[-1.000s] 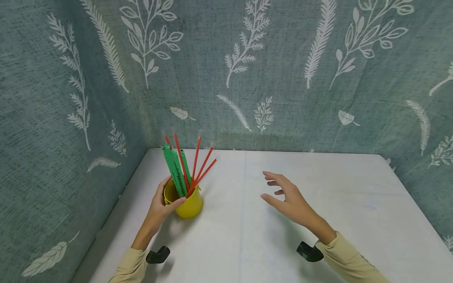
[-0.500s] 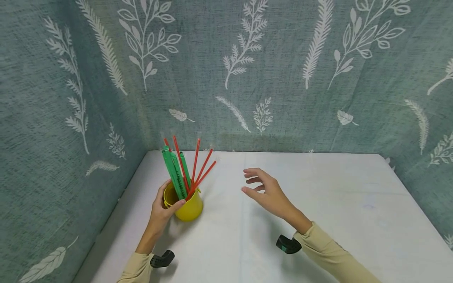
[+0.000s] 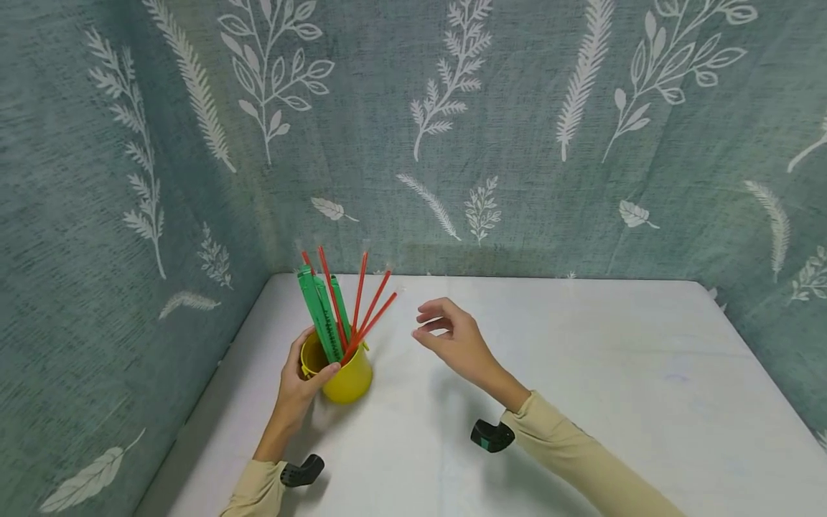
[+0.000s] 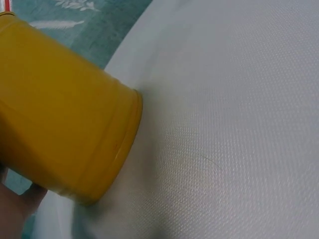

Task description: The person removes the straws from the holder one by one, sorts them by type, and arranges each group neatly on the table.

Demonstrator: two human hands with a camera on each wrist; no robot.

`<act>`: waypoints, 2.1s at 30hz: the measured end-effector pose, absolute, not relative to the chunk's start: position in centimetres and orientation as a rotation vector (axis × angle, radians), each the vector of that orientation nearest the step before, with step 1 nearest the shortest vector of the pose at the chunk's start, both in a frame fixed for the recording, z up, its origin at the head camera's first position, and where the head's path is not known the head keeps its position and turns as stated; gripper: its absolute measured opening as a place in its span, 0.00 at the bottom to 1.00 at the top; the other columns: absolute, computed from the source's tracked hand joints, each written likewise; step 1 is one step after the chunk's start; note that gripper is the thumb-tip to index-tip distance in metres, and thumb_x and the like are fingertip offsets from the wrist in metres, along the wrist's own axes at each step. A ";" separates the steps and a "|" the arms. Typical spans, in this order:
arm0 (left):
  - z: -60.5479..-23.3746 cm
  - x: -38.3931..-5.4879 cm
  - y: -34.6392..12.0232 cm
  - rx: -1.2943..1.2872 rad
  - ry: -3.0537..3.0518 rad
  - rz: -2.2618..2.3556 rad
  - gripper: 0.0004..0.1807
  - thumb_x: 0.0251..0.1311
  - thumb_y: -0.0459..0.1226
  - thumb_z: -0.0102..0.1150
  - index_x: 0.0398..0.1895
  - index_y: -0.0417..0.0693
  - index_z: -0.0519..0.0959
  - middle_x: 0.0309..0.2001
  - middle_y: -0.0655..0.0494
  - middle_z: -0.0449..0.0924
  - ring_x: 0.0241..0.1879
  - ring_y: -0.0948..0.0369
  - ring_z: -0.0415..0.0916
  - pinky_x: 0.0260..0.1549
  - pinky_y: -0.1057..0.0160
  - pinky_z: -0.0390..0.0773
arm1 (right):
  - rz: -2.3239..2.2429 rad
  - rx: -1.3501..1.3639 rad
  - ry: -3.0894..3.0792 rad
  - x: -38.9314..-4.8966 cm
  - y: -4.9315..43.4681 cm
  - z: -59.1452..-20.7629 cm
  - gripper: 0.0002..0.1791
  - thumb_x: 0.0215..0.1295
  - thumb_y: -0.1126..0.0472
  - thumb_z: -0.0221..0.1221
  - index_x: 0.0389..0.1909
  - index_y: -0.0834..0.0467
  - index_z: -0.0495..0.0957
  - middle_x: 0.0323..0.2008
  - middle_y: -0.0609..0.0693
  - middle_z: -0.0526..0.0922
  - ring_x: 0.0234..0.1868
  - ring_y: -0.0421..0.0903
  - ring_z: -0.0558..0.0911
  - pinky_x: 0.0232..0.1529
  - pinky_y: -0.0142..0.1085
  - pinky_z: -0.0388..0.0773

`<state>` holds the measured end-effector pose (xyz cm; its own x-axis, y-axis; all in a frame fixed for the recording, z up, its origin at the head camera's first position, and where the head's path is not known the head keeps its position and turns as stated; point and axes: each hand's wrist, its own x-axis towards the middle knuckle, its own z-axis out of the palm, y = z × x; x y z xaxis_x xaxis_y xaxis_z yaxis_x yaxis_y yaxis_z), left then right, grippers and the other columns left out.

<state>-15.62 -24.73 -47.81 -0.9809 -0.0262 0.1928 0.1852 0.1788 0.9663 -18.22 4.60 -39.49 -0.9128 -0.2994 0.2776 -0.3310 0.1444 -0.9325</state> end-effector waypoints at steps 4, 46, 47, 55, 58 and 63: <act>-47.8 -15.7 -24.6 -0.160 -2.269 -1.903 0.40 0.58 0.31 0.60 0.72 0.56 0.54 0.63 0.51 0.60 0.56 0.56 0.62 0.49 0.74 0.71 | 1.987 0.633 -2.345 -18.5 3.7 -39.4 0.17 0.60 0.63 0.63 0.50 0.58 0.73 0.45 0.55 0.79 0.44 0.48 0.80 0.43 0.36 0.79; -47.8 -15.6 -24.1 -0.043 -2.235 -1.961 0.40 0.58 0.31 0.59 0.72 0.57 0.54 0.63 0.54 0.60 0.57 0.58 0.60 0.51 0.74 0.69 | 2.145 0.624 -2.060 -17.0 -2.7 -37.6 0.09 0.59 0.74 0.59 0.39 0.73 0.71 0.37 0.67 0.80 0.38 0.60 0.81 0.35 0.29 0.80; -47.8 -15.6 -24.1 -0.044 -2.235 -1.963 0.40 0.58 0.31 0.59 0.72 0.57 0.54 0.63 0.54 0.60 0.57 0.58 0.60 0.51 0.74 0.69 | 2.141 0.622 -2.058 -17.0 -2.7 -37.5 0.10 0.59 0.74 0.59 0.39 0.73 0.71 0.37 0.67 0.80 0.39 0.60 0.81 0.35 0.29 0.80; -48.0 -15.6 -24.2 -0.026 -2.230 -1.970 0.41 0.57 0.32 0.60 0.72 0.57 0.54 0.63 0.55 0.60 0.58 0.59 0.60 0.52 0.74 0.69 | 2.123 0.607 -1.992 -16.7 -2.8 -37.1 0.10 0.60 0.73 0.59 0.40 0.74 0.71 0.38 0.68 0.78 0.43 0.59 0.80 0.41 0.37 0.80; -48.0 -15.6 -24.2 -0.040 -2.219 -1.974 0.40 0.57 0.31 0.60 0.72 0.56 0.54 0.63 0.55 0.60 0.57 0.58 0.60 0.51 0.74 0.69 | 2.141 0.601 -1.915 -16.7 -2.8 -37.2 0.10 0.60 0.74 0.58 0.40 0.73 0.70 0.38 0.67 0.77 0.42 0.60 0.80 0.39 0.38 0.81; -48.1 -15.6 -24.2 -0.055 -2.212 -1.970 0.40 0.56 0.31 0.60 0.71 0.55 0.55 0.62 0.53 0.61 0.57 0.57 0.61 0.51 0.74 0.69 | 2.149 0.615 -1.796 -16.5 -2.7 -37.3 0.10 0.60 0.76 0.57 0.41 0.73 0.68 0.38 0.68 0.75 0.39 0.63 0.79 0.38 0.38 0.81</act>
<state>-15.65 -24.18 -48.11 -0.9833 -0.0911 0.1575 0.1459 0.1223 0.9817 -16.52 -2.73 -37.32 -0.8722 -0.0607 0.4854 -0.4669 -0.1927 -0.8631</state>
